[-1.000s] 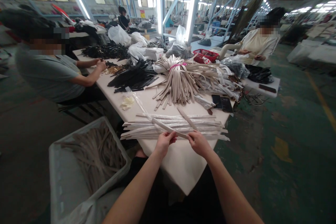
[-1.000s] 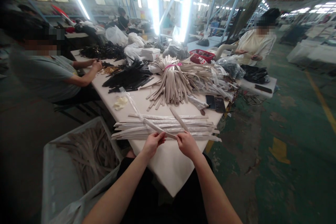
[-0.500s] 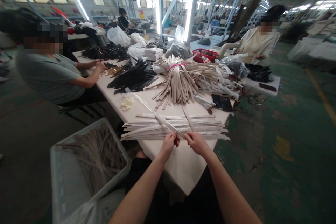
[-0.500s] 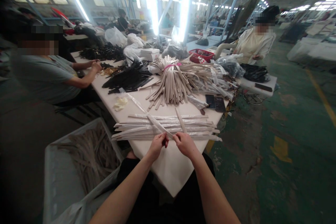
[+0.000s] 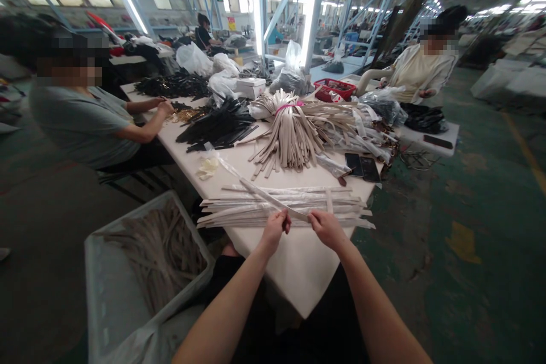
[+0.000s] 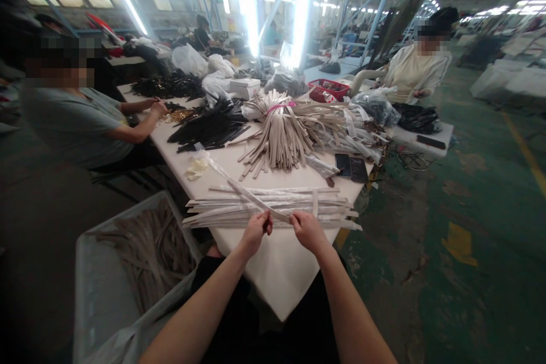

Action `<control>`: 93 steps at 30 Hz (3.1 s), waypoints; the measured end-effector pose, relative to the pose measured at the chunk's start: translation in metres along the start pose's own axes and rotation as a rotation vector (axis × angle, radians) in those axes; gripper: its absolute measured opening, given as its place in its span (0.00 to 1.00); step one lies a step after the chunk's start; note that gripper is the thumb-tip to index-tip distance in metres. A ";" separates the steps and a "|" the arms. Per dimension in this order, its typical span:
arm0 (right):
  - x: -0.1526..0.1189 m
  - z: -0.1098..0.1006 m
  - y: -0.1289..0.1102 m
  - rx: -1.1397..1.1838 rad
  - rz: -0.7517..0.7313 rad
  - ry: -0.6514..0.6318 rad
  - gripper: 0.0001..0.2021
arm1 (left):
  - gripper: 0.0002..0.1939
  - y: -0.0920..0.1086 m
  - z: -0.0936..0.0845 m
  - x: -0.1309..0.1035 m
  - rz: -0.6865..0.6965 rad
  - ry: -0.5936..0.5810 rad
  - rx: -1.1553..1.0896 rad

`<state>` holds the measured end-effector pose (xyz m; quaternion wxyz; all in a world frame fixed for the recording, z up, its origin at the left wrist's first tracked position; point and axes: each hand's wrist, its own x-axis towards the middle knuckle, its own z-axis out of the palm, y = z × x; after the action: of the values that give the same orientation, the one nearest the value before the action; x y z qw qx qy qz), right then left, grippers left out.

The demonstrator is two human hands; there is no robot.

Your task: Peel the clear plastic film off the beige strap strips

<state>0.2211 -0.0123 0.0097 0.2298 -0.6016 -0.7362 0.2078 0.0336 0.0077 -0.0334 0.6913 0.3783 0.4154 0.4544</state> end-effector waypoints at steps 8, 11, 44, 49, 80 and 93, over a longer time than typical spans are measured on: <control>0.001 0.003 -0.001 0.006 0.055 0.025 0.14 | 0.25 0.007 0.000 0.004 0.015 0.053 -0.056; 0.000 -0.001 0.001 0.060 0.054 0.016 0.13 | 0.24 0.005 -0.003 0.005 0.017 0.044 0.025; -0.003 0.003 0.004 0.123 0.139 -0.031 0.19 | 0.25 -0.012 0.012 0.013 0.027 0.206 -0.051; -0.001 0.007 -0.002 0.115 0.121 0.011 0.19 | 0.25 -0.020 0.023 0.006 0.057 0.163 0.038; -0.011 0.011 0.001 0.302 0.233 -0.033 0.10 | 0.25 -0.027 0.028 -0.003 0.057 0.179 0.051; -0.012 0.007 0.000 0.217 0.195 0.010 0.15 | 0.21 -0.030 0.036 -0.018 -0.130 -0.083 0.103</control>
<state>0.2191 -0.0239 0.0027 0.2759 -0.6431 -0.6463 0.3043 0.0718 -0.0241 -0.0432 0.7156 0.4041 0.4327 0.3708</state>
